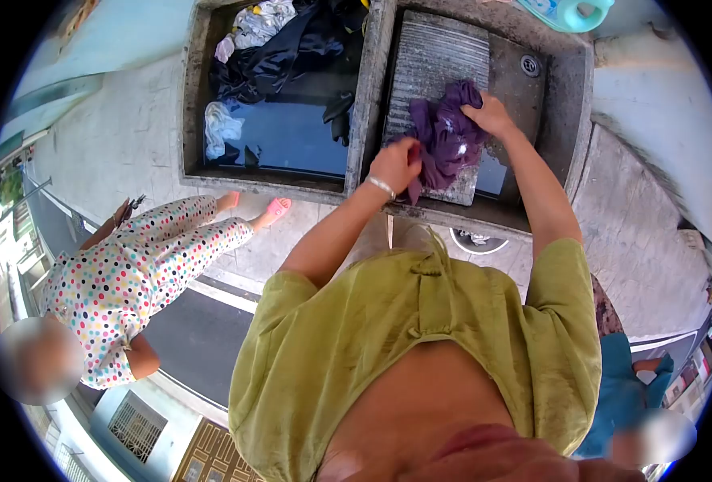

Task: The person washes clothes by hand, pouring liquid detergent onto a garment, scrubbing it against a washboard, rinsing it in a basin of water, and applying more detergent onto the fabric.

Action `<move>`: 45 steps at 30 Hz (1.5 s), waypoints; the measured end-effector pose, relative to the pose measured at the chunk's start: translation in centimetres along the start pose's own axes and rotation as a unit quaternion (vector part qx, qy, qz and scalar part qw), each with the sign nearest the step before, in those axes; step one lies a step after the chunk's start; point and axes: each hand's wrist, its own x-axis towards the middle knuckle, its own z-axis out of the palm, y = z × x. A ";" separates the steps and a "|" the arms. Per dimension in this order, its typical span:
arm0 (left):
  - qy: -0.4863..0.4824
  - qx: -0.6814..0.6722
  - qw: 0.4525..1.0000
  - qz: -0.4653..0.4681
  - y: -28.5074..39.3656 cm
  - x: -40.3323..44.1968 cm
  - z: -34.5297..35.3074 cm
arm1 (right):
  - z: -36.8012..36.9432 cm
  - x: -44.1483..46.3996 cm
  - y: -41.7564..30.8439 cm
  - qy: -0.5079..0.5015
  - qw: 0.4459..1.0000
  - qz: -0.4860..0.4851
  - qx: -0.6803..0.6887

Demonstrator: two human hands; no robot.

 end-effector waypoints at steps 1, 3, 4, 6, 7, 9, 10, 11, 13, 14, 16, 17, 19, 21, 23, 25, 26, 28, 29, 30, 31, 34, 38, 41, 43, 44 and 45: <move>0.075 -0.072 0.995 0.001 0.0 1.2 0.0 | 0.0 -0.4 0.4 -0.067 0.979 0.041 0.189; 0.153 -0.146 0.977 0.005 0.6 3.3 -1.2 | -1.3 -4.8 -4.3 -0.046 0.914 0.115 0.386; 0.182 -0.193 0.964 0.010 1.7 4.1 -2.7 | -2.0 -5.5 -5.4 -0.058 0.898 0.072 0.431; 0.212 -0.288 0.933 0.032 3.0 5.8 -4.8 | -3.3 -6.3 -7.5 -0.080 0.861 -0.026 0.502; 0.218 -0.335 0.915 0.054 3.5 6.9 -5.6 | -4.0 -6.4 -8.3 -0.077 0.860 -0.029 0.504; 0.201 -0.409 0.886 0.087 4.3 8.4 -5.9 | -5.0 -6.3 -9.4 0.008 0.875 -0.166 0.455; 0.212 -0.424 0.872 0.121 4.6 8.8 -5.6 | -4.8 -5.8 -9.0 0.051 0.887 -0.224 0.401; 0.222 -0.438 0.857 0.155 4.5 9.4 -5.3 | -4.0 -5.1 -8.3 0.053 0.885 -0.225 0.403; 0.160 -0.141 0.972 0.102 0.4 11.2 -1.4 | -0.4 -3.5 -5.3 0.091 0.952 -0.202 0.210; 0.131 -0.084 0.981 0.115 -0.2 10.6 -0.5 | 1.5 -2.5 -2.8 0.159 0.959 -0.232 0.014; 0.028 -0.051 0.992 0.115 -0.1 10.6 -2.0 | 0.2 -3.6 -3.6 0.140 0.967 -0.211 -0.039; 0.099 -0.055 0.975 0.192 0.3 10.9 -3.5 | -0.6 -4.7 -4.3 0.106 0.974 -0.181 -0.088; 0.254 -0.045 0.942 0.213 1.9 12.3 -6.3 | -2.1 -3.9 -4.8 0.050 0.976 -0.146 -0.151; 0.315 0.102 0.932 0.148 1.1 16.8 -5.2 | -1.2 -0.4 -4.4 0.250 0.953 -0.142 0.096; 0.227 -0.130 0.952 0.160 -2.8 22.4 -0.4 | 2.7 2.3 -3.9 0.157 0.956 -0.165 0.186; 0.070 -0.080 0.992 0.063 -0.9 18.9 -1.1 | 4.2 -0.9 -5.3 0.264 0.944 -0.194 0.041; 0.184 -0.090 0.966 0.161 -0.8 16.2 -0.5 | 4.8 -2.4 -4.9 0.304 0.911 -0.264 0.094; 0.219 -0.032 0.943 0.250 0.8 8.9 -1.4 | 5.1 -7.7 -4.4 0.282 0.887 -0.356 0.082; 0.235 0.020 0.936 0.261 0.6 6.0 -0.5 | 5.8 -9.9 -4.1 0.271 0.891 -0.360 0.061; 0.227 0.034 0.939 0.258 0.2 3.5 0.4 | 6.9 -12.0 -3.6 0.258 0.895 -0.361 0.040; 0.201 0.040 0.950 0.236 -0.9 1.7 1.6 | 8.0 -13.3 -2.9 0.233 0.913 -0.333 -0.020; 0.237 0.054 0.949 0.199 -2.0 3.7 3.3 | 8.9 -9.9 -3.2 0.277 0.895 -0.347 -0.047; 0.176 -0.027 0.978 0.106 1.5 18.0 -0.8 | 3.5 3.0 -4.8 0.311 0.925 -0.216 0.040; 0.028 0.118 0.992 -0.023 3.6 22.0 -9.5 | -0.9 6.9 -11.7 0.253 0.946 -0.181 -0.087; 0.338 0.178 0.921 -0.072 3.3 17.3 -4.2 | 1.1 13.6 -5.1 0.124 0.861 -0.420 -0.257; 0.108 0.025 0.991 -0.076 5.1 13.2 -6.1 | 3.5 11.6 -1.1 0.079 0.913 -0.386 -0.102; 0.163 0.032 0.986 -0.021 3.9 9.8 -3.9 | 2.9 5.4 -3.3 0.100 0.912 -0.393 -0.065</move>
